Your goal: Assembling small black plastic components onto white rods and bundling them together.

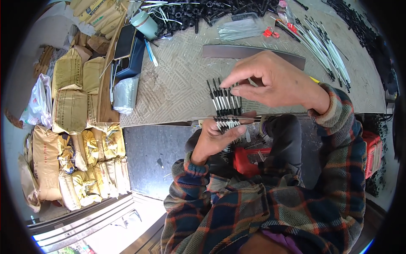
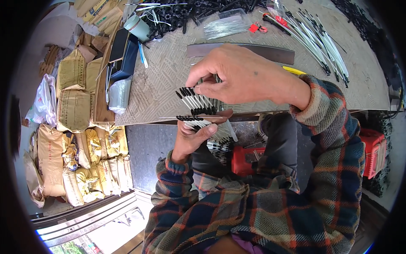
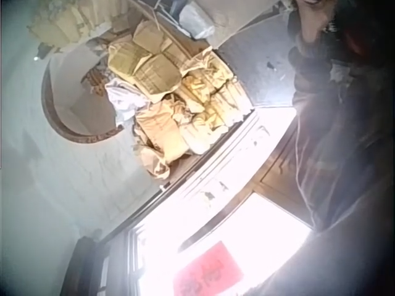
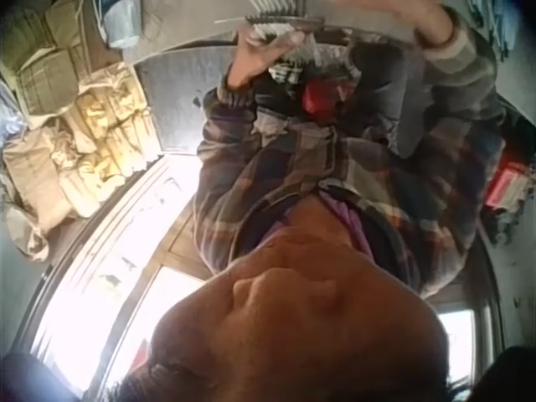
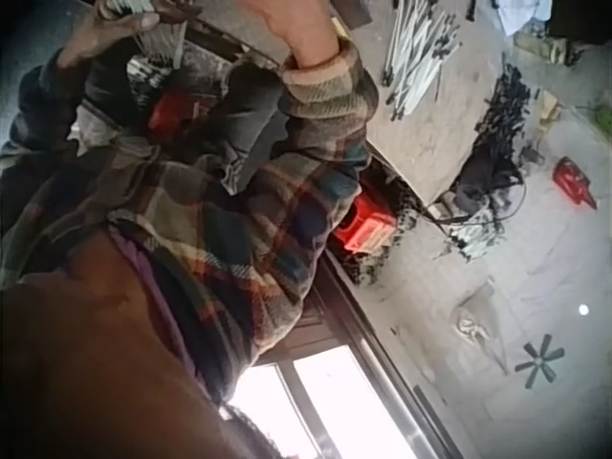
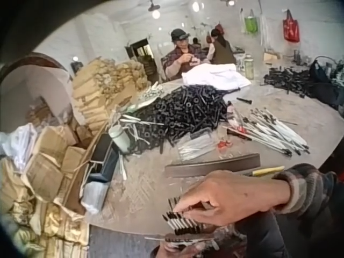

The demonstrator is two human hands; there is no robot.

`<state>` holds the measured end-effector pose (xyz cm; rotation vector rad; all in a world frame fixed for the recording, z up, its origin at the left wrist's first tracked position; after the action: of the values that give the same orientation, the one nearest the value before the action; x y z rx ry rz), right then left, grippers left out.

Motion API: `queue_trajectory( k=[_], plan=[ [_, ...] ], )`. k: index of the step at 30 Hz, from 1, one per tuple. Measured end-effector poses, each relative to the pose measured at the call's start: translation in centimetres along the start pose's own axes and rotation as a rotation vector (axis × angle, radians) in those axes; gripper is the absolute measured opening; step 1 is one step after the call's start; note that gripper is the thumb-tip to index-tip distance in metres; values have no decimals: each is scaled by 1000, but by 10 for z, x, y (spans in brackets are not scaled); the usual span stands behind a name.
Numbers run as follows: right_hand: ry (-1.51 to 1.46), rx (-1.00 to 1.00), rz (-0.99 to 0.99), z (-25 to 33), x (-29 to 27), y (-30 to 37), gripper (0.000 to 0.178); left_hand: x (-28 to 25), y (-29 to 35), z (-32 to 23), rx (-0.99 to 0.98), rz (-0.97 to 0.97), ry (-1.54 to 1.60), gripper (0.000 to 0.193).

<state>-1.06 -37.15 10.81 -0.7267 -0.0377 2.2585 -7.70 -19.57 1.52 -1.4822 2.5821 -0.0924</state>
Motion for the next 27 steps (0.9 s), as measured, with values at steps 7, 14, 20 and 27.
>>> queue_trajectory(
  k=[7, 14, 20, 27],
  plan=[
    [8, -78, -68, -4, 7, -3, 16, 3, -2, -3, -3, -20, 41, 22],
    [179, -16, -23, 4, 9, -7, 16, -2, 1, -2, 19, 12, -29, 20],
    [7, -20, -70, -6, 11, -10, 14, -2, -1, -7, 19, 51, 20, 21],
    [-271, -41, -13, -16, 16, -16, 18, -10, 1, -4, -60, 72, 80, 22]
  ],
)
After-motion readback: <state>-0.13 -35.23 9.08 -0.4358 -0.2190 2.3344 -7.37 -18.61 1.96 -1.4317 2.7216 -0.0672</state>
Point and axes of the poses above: each hand's wrist, its own y-axis away from the middle knuckle, its own x-axis out of the palm, z = x × y, the point moved 1 cm from there along -y, towards the middle knuckle, and after that the axes turned 13 degrees about -y, right-handed, at the moved point
